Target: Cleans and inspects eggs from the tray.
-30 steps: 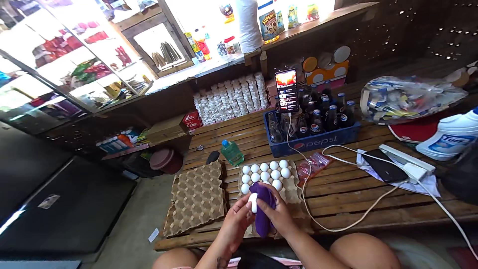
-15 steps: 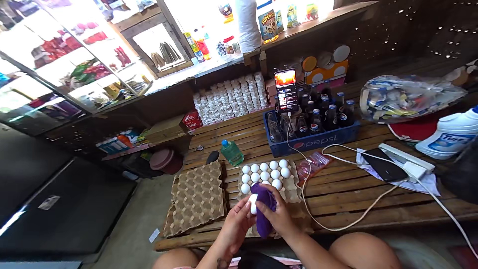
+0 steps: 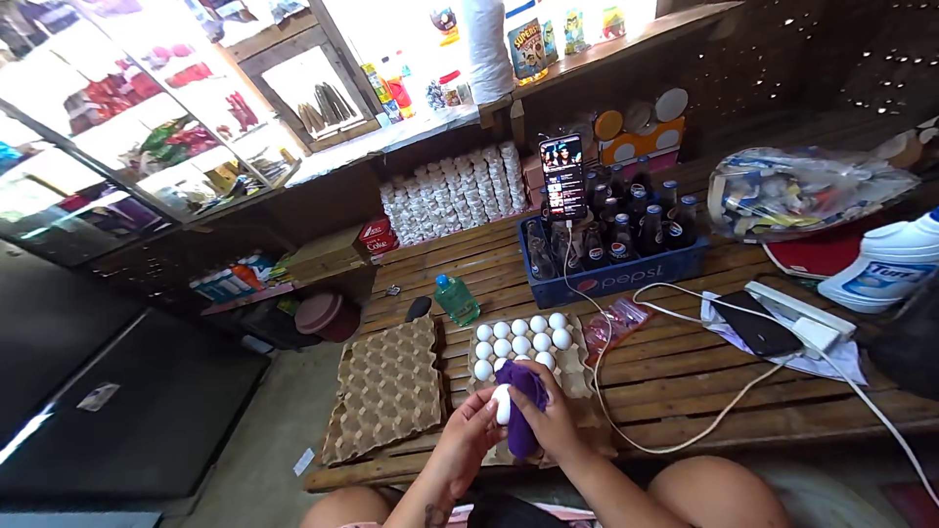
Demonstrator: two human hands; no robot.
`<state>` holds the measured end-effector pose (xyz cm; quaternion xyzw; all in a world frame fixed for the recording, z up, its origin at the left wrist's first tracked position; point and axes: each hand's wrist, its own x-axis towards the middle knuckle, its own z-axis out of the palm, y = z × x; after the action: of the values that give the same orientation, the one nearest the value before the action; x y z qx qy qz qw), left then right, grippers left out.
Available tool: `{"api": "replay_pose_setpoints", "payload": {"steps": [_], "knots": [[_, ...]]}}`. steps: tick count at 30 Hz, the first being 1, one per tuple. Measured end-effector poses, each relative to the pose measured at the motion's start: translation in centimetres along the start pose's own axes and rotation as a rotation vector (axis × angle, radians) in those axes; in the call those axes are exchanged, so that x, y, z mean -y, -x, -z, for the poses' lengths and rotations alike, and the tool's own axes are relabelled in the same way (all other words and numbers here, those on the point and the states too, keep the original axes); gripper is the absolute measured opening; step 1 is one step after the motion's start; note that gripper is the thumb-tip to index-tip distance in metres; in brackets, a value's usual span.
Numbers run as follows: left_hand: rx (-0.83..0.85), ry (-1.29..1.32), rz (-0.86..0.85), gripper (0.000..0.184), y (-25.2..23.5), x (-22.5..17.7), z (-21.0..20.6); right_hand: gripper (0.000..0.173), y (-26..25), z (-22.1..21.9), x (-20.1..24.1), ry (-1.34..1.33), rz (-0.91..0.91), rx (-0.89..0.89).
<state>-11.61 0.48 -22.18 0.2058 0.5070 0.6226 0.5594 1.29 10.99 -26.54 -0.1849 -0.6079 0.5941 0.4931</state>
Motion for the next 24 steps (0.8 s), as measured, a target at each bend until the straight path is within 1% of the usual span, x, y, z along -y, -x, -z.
{"api": "replay_pose_setpoints", "payload": {"steps": [3,4,5,7,10,12,14,15,19,21,24], "knots": [[-0.056,0.031,-0.018,0.029,0.03,-0.13,-0.53,0.067,0.39,-0.25,-0.38,0.080,0.089,0.083],[-0.062,0.023,-0.014,0.030,0.00,-0.16,-0.50,0.070,0.44,-0.33,-0.35,0.107,0.093,0.099],[-0.058,0.008,-0.010,0.030,-0.01,-0.18,-0.39,0.069,0.44,-0.34,-0.29,0.120,0.083,0.110],[-0.033,-0.035,0.007,0.028,0.00,-0.17,-0.18,0.061,0.26,-0.16,-0.01,0.125,0.049,0.110],[0.010,-0.095,0.040,0.026,0.05,-0.09,0.09,0.046,-0.26,0.21,0.23,0.058,-0.036,0.068],[0.020,-0.130,0.055,0.027,0.07,-0.09,0.14,0.041,-0.44,0.30,0.30,0.016,-0.052,0.032],[0.014,-0.141,0.051,0.027,0.00,-0.04,0.14,0.043,-0.33,0.24,0.03,0.024,-0.024,0.021],[0.009,-0.130,0.042,0.027,-0.02,-0.05,0.08,0.046,-0.23,0.18,-0.14,0.050,0.000,0.030],[-0.045,-0.045,-0.003,0.026,-0.12,-0.07,-0.34,0.065,0.37,-0.16,-0.37,0.215,0.133,0.134],[-0.082,-0.031,-0.010,0.024,-0.13,-0.06,-0.40,0.065,0.37,-0.24,-0.42,0.243,0.116,0.171],[-0.088,-0.029,0.037,0.022,-0.11,-0.03,-0.37,0.056,0.05,0.00,-0.34,0.178,0.021,0.147]]}}
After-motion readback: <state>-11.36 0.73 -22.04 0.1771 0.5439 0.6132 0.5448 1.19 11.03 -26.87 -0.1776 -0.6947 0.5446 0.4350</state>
